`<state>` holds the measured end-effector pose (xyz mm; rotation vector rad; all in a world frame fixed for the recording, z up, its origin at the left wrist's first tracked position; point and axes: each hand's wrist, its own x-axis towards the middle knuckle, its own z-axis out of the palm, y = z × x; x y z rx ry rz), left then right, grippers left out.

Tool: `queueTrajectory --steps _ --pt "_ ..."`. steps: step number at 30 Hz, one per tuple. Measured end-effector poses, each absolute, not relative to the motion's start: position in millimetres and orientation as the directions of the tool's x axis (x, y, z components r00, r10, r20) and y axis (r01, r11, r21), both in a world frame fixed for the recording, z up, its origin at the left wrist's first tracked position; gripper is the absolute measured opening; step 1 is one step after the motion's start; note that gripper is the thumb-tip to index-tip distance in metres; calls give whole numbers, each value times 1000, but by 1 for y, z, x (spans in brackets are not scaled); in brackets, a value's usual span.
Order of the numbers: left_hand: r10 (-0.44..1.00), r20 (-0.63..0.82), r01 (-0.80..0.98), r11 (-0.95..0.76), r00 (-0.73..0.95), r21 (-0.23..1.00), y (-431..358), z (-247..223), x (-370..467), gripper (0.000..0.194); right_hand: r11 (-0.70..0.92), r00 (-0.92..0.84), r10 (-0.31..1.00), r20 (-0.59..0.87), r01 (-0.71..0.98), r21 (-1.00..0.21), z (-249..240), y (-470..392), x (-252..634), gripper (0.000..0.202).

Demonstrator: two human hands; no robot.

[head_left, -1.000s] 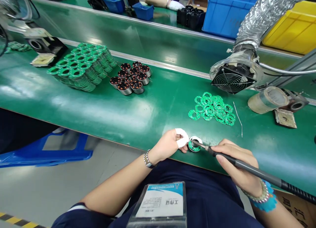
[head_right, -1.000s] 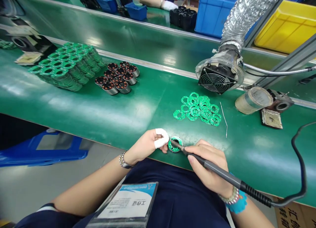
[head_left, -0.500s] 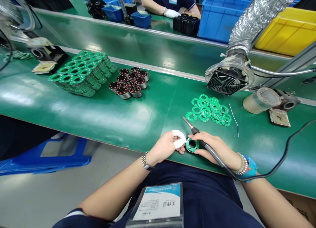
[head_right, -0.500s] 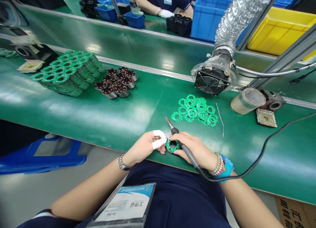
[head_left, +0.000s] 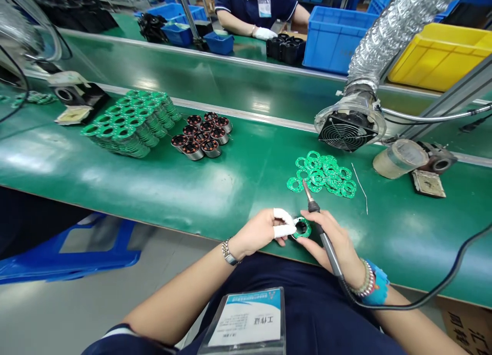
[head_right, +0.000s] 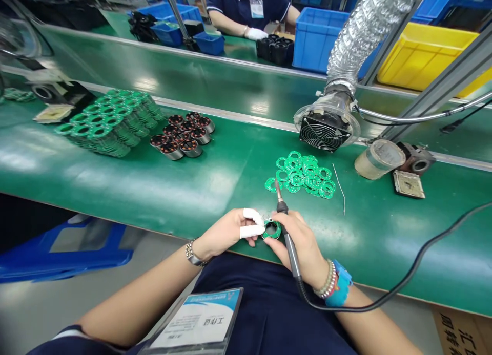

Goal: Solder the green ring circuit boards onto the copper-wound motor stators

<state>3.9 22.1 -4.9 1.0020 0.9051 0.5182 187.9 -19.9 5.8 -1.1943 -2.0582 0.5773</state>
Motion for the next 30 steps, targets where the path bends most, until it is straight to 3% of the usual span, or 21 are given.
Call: queueTrajectory --steps 7,13,18,24,30 --pt "748 -399 -15 479 531 878 21 -2 5 22 549 -369 834 410 471 -691 14 -4 175 24" --pt "761 -422 -72 519 492 852 12 -3 5 26 456 -330 887 322 523 -720 12 -7 169 27" --pt "788 -389 -123 499 478 858 5 -6 5 23 482 -306 876 372 572 -664 15 -11 168 27" --pt "739 -431 -161 579 518 799 8 -9 2 21 454 -204 888 413 535 -712 28 -16 186 20" --pt "715 -435 -136 589 547 797 12 -10 0 21 514 -293 857 424 429 -743 37 -28 206 34"
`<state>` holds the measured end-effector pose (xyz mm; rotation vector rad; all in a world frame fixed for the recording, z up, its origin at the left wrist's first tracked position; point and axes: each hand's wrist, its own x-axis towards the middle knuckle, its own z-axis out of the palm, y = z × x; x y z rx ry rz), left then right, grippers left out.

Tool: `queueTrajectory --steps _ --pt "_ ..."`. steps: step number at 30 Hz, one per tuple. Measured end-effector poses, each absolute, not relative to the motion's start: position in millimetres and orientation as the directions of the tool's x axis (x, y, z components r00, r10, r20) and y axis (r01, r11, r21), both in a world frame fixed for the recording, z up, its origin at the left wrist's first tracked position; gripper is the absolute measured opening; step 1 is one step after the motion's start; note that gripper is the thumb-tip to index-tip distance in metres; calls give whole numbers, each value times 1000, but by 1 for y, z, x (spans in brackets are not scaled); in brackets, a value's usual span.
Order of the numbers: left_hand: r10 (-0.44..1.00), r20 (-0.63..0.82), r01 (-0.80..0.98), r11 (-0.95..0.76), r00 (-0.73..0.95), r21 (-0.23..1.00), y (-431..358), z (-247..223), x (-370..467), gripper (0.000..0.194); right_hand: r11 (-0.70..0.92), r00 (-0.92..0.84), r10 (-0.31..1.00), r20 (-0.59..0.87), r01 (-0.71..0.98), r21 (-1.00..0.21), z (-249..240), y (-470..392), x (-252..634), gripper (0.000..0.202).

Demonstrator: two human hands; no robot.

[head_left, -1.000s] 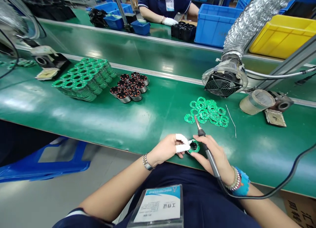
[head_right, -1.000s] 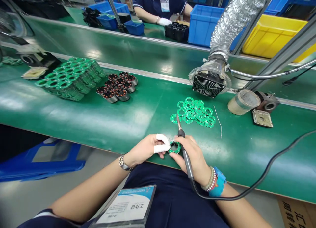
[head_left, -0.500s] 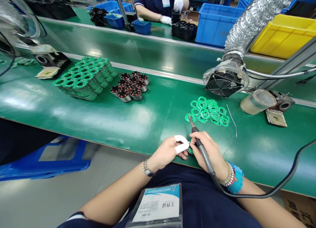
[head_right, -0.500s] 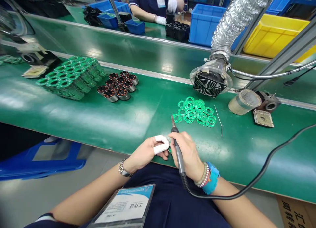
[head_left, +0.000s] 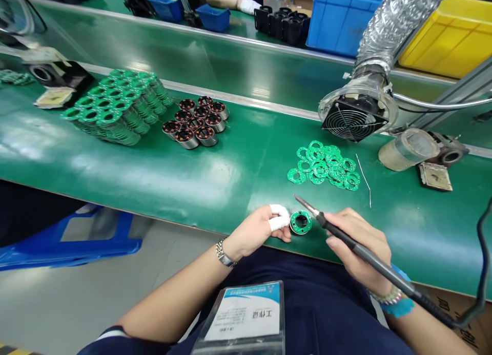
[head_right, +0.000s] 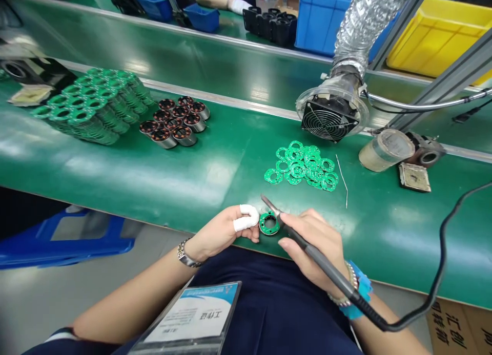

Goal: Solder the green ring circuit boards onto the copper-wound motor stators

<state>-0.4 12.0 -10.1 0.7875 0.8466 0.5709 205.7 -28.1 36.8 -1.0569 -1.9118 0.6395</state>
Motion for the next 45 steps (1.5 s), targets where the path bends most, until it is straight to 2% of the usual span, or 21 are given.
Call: queueTrajectory --steps 7,20,29,32,35,37,39,41,45 --pt "702 -450 -107 595 552 796 13 -11 -1 21 427 -295 897 329 388 -817 44 -31 212 22" --pt "734 -453 -137 587 506 798 11 -10 1 16 427 -317 895 313 405 -809 46 -30 209 21" --pt "734 -452 -133 584 507 801 11 -9 1 18 480 -334 869 366 387 -787 45 -25 215 27" --pt "739 -451 -156 589 500 793 11 -8 2 19 562 -458 807 372 407 -720 38 -10 212 24" --pt "744 -446 -158 583 498 797 11 -8 3 21 640 -678 689 257 403 -654 33 8 205 25" --pt "748 -440 -148 573 498 806 11 -8 2 23 659 -760 625 179 391 -642 31 17 202 27" --pt "752 -436 -94 544 494 834 10 -7 1 23 649 -773 619 139 404 -644 30 18 201 27" --pt "766 -430 47 467 478 883 8 -5 -1 22 621 -733 666 137 443 -646 26 13 202 28" --pt "799 -308 369 116 517 922 -1 -3 -1 22 572 -565 792 232 553 -606 14 -8 202 30"
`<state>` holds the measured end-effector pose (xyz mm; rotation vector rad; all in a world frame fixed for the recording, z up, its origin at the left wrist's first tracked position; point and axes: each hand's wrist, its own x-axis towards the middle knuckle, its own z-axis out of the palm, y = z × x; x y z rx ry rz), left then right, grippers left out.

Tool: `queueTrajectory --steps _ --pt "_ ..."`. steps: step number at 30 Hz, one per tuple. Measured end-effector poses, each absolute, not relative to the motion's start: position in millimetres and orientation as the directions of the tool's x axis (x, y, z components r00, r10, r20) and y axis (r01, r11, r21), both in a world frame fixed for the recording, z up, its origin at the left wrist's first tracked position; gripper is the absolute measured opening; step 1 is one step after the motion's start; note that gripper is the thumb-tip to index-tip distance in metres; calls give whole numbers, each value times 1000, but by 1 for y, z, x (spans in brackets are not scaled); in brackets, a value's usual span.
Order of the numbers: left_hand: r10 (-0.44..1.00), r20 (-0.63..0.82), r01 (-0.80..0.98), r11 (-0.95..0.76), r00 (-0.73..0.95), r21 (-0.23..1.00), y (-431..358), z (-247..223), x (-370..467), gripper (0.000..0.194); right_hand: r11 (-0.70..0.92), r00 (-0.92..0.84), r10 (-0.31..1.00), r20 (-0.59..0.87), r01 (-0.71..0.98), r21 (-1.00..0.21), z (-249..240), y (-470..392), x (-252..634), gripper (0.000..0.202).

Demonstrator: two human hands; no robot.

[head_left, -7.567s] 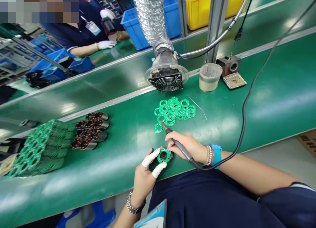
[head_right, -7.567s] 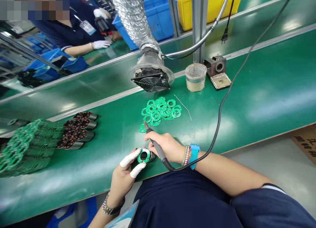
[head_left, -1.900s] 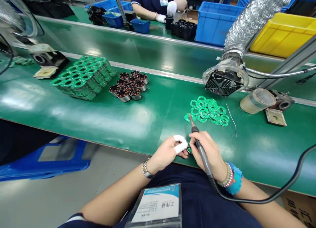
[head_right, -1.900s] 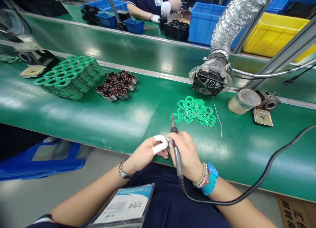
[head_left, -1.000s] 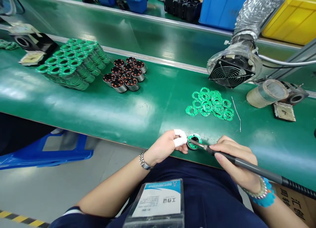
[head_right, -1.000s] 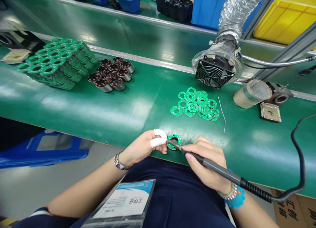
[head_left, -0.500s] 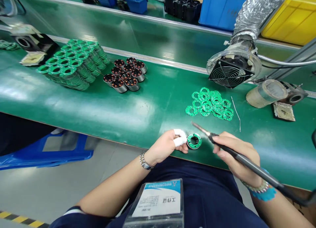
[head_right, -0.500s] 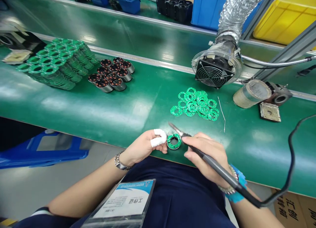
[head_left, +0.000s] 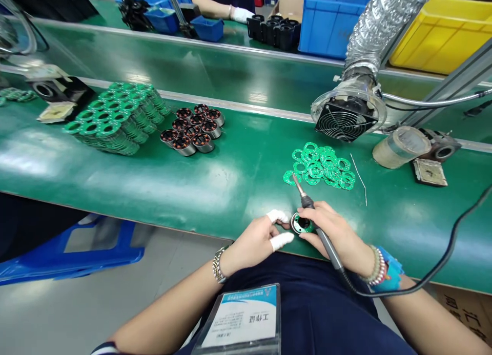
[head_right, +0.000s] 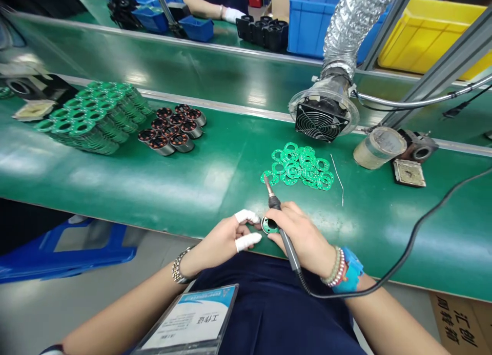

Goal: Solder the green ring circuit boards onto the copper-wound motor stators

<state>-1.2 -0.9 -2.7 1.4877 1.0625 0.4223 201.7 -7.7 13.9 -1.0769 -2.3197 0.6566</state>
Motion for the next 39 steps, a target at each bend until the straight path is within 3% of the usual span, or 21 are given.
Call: queueTrajectory --steps 5,7,13,18,23,30,36,39 --pt "848 -79 512 -240 525 824 -7 -8 7 6 548 -456 834 312 617 -564 6 -21 197 31" --pt "846 -14 539 -326 532 776 -5 -8 5 8 544 -454 836 307 617 -569 6 -21 196 31" --pt "838 -22 576 -356 546 736 -1 -3 -8 11 525 -445 847 290 621 -582 7 -22 196 32" --pt "826 114 569 -472 552 673 -7 -15 3 15 520 -424 852 306 623 -585 5 -23 195 32" --pt "836 158 568 -484 526 666 -8 -10 6 11 526 -437 848 301 613 -590 4 -23 195 32" --pt "810 -112 506 -246 576 827 0 2 -1 12 492 -422 867 265 636 -595 8 -26 194 26" --pt "822 14 530 -381 569 757 14 4 -14 15 480 -427 875 231 690 -542 13 -27 194 27" --pt "868 -58 480 -216 494 850 13 9 -10 14 474 -416 878 237 688 -549 13 -29 192 28"
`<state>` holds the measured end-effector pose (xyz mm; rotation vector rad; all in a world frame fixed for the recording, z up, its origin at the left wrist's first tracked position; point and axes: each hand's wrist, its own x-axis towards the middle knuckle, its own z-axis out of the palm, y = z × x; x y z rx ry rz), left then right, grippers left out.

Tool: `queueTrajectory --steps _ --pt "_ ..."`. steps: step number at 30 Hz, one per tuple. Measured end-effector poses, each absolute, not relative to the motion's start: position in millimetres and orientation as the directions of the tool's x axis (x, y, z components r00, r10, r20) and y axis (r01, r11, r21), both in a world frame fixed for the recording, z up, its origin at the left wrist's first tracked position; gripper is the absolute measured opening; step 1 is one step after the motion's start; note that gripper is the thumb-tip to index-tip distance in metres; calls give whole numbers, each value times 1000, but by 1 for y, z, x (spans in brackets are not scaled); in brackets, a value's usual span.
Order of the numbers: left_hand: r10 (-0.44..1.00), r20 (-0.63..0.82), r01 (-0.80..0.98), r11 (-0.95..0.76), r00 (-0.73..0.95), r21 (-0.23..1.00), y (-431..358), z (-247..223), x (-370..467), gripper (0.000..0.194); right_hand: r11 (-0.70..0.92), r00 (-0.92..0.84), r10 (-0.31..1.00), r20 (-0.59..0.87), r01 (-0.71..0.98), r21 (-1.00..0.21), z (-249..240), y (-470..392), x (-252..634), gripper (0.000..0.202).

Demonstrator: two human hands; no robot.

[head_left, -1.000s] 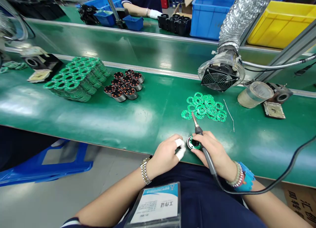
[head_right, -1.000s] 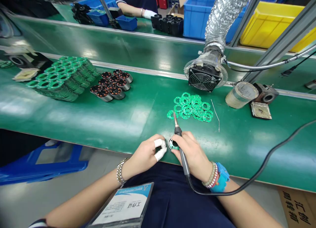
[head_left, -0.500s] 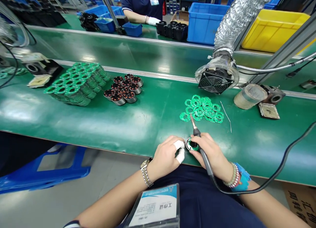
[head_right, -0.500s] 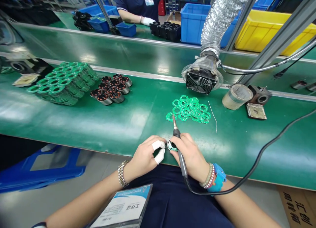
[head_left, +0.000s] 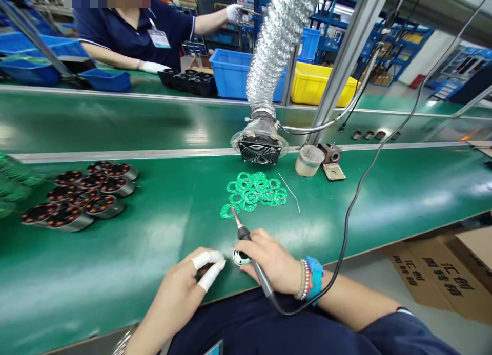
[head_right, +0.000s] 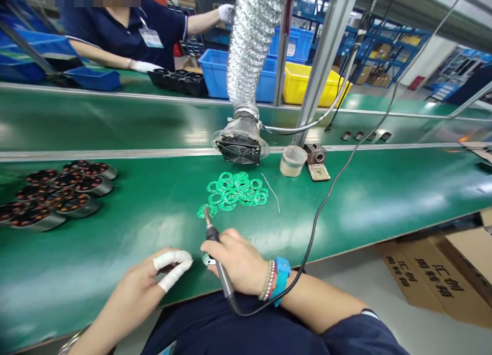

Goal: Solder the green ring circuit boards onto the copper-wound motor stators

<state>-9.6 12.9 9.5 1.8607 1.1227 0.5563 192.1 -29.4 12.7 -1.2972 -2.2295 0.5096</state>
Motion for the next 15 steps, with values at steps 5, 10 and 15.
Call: queueTrajectory --steps 5,10,15 --pt "876 -341 167 301 340 939 3 6 16 17 467 -372 883 287 628 -623 8 -31 191 28" --pt "858 -386 -11 414 339 910 8 -3 24 20 546 -320 837 443 526 -652 11 -17 194 27" --pt "833 -361 0 397 419 918 14 1 21 22 619 -420 784 457 471 -629 18 1 190 22"
